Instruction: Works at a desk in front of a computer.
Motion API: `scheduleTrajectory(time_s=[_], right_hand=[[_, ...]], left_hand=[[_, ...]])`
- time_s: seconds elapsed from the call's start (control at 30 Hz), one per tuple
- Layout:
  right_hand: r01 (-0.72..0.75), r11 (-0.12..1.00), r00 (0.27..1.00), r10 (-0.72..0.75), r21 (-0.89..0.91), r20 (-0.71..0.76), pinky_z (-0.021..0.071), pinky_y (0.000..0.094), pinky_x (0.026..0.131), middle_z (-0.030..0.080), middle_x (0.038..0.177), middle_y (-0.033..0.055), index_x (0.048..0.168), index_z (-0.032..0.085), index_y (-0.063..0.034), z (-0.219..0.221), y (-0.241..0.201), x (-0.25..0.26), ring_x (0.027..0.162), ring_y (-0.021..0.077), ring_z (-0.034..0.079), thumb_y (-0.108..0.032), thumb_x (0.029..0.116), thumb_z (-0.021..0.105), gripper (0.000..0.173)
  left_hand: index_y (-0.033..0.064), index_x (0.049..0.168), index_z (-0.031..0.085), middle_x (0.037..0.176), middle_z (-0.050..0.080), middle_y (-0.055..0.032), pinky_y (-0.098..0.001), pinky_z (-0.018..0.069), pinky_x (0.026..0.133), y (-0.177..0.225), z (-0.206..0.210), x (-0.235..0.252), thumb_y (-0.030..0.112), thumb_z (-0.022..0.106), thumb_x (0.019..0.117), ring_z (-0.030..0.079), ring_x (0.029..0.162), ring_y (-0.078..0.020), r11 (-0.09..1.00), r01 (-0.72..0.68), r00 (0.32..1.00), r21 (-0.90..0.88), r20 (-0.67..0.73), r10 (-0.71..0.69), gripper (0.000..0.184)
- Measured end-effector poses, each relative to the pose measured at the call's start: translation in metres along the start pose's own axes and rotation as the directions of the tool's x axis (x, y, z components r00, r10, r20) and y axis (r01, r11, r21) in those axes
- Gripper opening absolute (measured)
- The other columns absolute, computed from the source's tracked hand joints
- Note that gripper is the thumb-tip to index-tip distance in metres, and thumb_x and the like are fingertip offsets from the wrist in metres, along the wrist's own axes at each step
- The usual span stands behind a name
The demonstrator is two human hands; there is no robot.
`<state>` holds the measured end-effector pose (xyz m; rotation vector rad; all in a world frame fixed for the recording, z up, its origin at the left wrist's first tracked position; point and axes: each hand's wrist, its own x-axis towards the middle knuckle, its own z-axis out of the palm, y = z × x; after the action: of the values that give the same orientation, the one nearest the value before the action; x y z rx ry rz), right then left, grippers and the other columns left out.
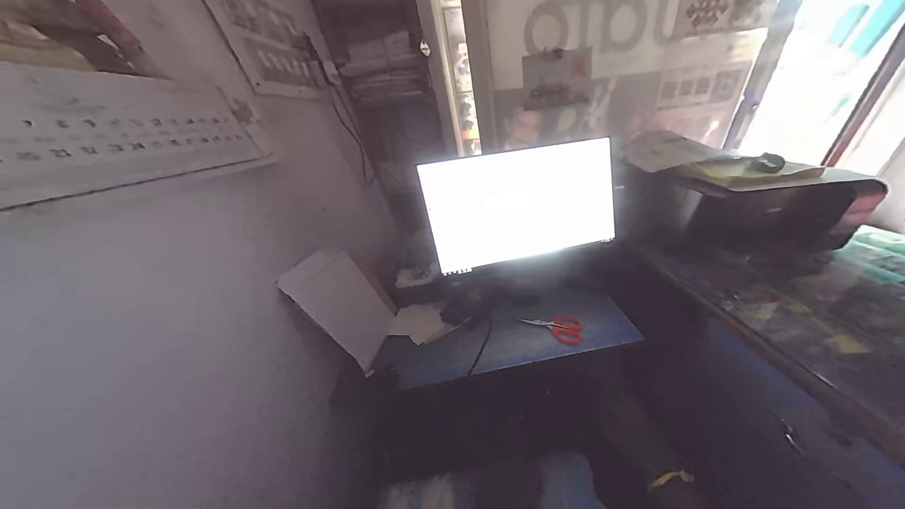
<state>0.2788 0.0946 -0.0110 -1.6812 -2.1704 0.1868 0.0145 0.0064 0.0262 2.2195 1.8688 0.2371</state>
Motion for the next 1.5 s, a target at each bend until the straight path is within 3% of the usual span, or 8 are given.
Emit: scheduleTrajectory(time_s=[0.17,0.33,0.5,0.63,0.73,0.83,1.07,1.5], right_hand=[[0.027,0.999,0.999,-0.029,-0.04,-0.04,0.0408,0.045,0.118,0.052,0.154,0.0115,0.145,0.059,-0.0141,0.003,0.003,0.0,0.143,0.0283,0.049,-0.035,0.1024,0.054,0.047],[0.065,0.991,0.985,-0.082,-0.115,-0.154,0.0472,0.0455,0.113,0.059,0.147,0.0132,0.138,0.065,-0.0142,0.01,0.006,0.001,0.135,0.0303,0.057,-0.031,0.0997,0.057,0.043],[-0.057,0.998,0.997,0.056,-0.014,-0.055,0.0454,0.0501,0.113,0.057,0.146,0.0208,0.138,0.065,-0.0077,-0.001,0.0,-0.002,0.135,0.0364,0.056,-0.03,0.0991,0.061,0.045],[-0.308,0.934,0.941,0.271,0.183,0.202,0.0398,0.0482,0.118,0.054,0.148,0.023,0.147,0.052,-0.0005,-0.017,-0.01,-0.004,0.138,0.0339,0.052,-0.031,0.1025,0.058,0.055],[-0.322,0.936,0.939,0.296,0.144,0.177,0.0388,0.0484,0.119,0.053,0.15,0.0207,0.148,0.052,-0.0046,-0.025,-0.018,-0.005,0.141,0.033,0.049,-0.036,0.1018,0.06,0.057],[-0.244,0.969,0.957,0.237,0.027,0.167,0.0394,0.0505,0.117,0.055,0.148,0.0192,0.144,0.058,-0.008,-0.039,-0.029,-0.006,0.14,0.0352,0.05,-0.037,0.1012,0.059,0.052],[-0.2,0.975,0.978,0.204,-0.096,0.032,0.0405,0.0503,0.117,0.052,0.151,0.0199,0.147,0.056,-0.0128,-0.003,0.0,-0.003,0.141,0.0357,0.049,-0.043,0.1,0.057,0.056],[-0.197,0.974,0.979,0.202,-0.11,0.032,0.0373,0.0504,0.12,0.053,0.151,0.0173,0.143,0.059,-0.0096,0.005,0.004,-0.001,0.144,0.0344,0.046,-0.041,0.1012,0.053,0.053]], left_hand=[[0.021,0.143,0.06,0.154,0.052,-0.009,-0.0558,0.0282,0.122,-0.025,0.047,-0.001,0.045,0.052,0.1025,0.041,0.147,-0.0315,0.989,-0.123,0.955,0.075,-0.26,0.139,0.048],[0.0234,0.148,0.056,0.159,0.045,-0.009,-0.0548,0.0276,0.124,-0.035,0.059,0.005,0.046,0.045,0.1054,0.038,0.15,-0.0299,0.98,-0.178,0.933,0.086,-0.302,0.196,0.05],[0.0176,0.154,0.047,0.163,0.039,-0.0089,-0.053,0.0198,0.126,0.005,-0.014,-0.006,0.037,0.043,0.1078,0.03,0.153,-0.0323,0.991,-0.127,0.992,-0.031,0.014,0.128,0.051],[0.024,0.143,0.06,0.149,0.057,-0.0063,-0.056,0.0404,0.114,-0.01,0.032,0.009,0.037,0.059,0.0955,0.05,0.14,-0.032,0.998,-0.036,0.997,-0.059,-0.075,0.032,0.049],[0.0171,0.137,0.064,0.137,0.064,-0.0139,-0.0623,0.0475,0.103,-0.007,0.029,0.005,0.043,0.056,0.0989,0.06,0.127,-0.0369,0.983,0.146,0.986,-0.11,0.097,-0.135,0.047],[0.0221,0.137,0.063,0.135,0.066,-0.0127,-0.0656,0.0513,0.095,-0.009,0.028,0.006,0.049,0.056,0.096,0.063,0.122,-0.0382,0.978,0.188,0.974,-0.085,0.146,-0.175,0.05],[0.0141,0.14,0.063,0.152,0.053,-0.012,-0.0556,0.0331,0.119,0.0,-0.005,-0.004,0.038,0.055,0.1011,0.044,0.144,-0.0349,0.993,-0.104,0.995,-0.054,-0.019,0.103,0.047],[0.0141,0.147,0.056,0.16,0.044,-0.0105,-0.0539,0.0247,0.124,0.0,-0.001,-0.003,0.039,0.05,0.1027,0.035,0.151,-0.0331,0.989,-0.148,0.988,-0.008,-0.053,0.147,0.051]])
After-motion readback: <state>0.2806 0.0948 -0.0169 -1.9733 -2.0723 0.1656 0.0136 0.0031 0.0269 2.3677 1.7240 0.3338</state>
